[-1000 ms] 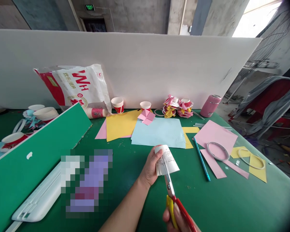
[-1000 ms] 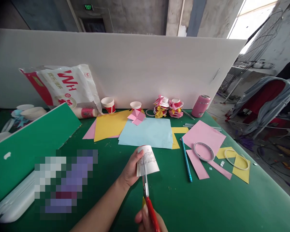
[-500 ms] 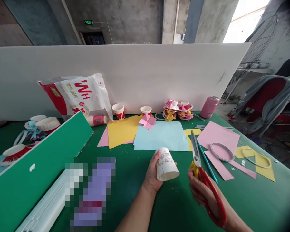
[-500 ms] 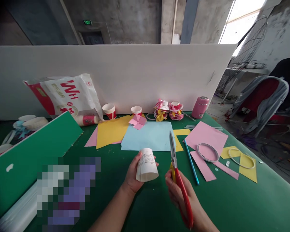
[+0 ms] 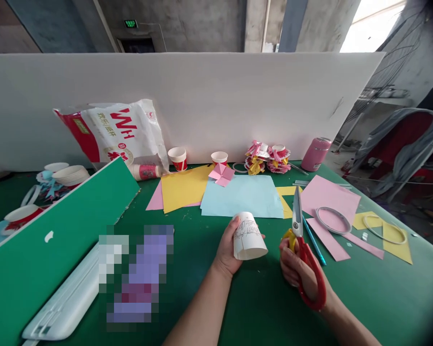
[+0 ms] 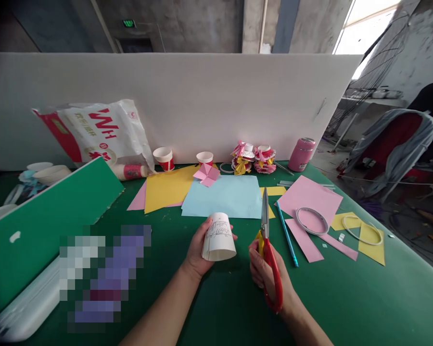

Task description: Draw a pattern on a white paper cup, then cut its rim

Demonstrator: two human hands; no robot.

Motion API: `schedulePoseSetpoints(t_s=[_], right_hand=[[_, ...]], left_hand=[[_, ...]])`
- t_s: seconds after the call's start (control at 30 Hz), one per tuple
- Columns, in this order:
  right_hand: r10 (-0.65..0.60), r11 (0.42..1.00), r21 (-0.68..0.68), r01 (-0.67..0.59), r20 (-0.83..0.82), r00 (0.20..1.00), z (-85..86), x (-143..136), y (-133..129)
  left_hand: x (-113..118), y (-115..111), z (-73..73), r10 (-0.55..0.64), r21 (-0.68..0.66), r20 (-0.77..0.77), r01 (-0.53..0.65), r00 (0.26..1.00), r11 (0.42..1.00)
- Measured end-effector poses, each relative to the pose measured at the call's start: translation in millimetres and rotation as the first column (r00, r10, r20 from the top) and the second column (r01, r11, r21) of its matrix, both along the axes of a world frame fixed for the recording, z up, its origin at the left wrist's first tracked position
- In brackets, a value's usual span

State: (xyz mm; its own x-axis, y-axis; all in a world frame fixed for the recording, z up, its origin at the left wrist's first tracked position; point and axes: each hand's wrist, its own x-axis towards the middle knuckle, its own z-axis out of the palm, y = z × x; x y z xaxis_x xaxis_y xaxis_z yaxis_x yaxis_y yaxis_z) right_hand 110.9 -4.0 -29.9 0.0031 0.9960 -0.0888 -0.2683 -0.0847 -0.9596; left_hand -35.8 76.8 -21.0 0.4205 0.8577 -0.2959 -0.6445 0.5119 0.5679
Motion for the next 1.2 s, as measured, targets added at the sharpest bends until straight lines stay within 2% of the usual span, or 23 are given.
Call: schedulePoseSetpoints(t_s=[0.23,0.4,0.7,1.0,1.2], right_hand=[[0.056,0.998,0.039,-0.059,0.061,0.997,0.4,-2,-6],[0.034,0.996,0.075,-0.040,0.069,0.997,1.6,-3,-2],[-0.007,0.995,0.104,0.003,0.045,0.999,-0.5,-3,-3],[-0.008,0.998,0.067,0.007,0.013,1.000,3.2,-2,-2],[-0.022,0.999,-0.036,0.023,0.026,0.999,16.2,-9,-10]], left_hand=[[0,0,0.3,0.026,0.018,-0.014,-0.026,1.000,0.999],[2,1,-1.2,-0.014,0.048,-0.014,0.014,1.000,0.999],[9,7,0.0,-0.009,0.098,-0.062,0.015,0.998,0.995],[5,4,0.1,0.004,0.108,-0.078,0.004,0.997,0.994],[1,1,-1.6,0.048,0.085,-0.060,-0.042,0.997,0.996]])
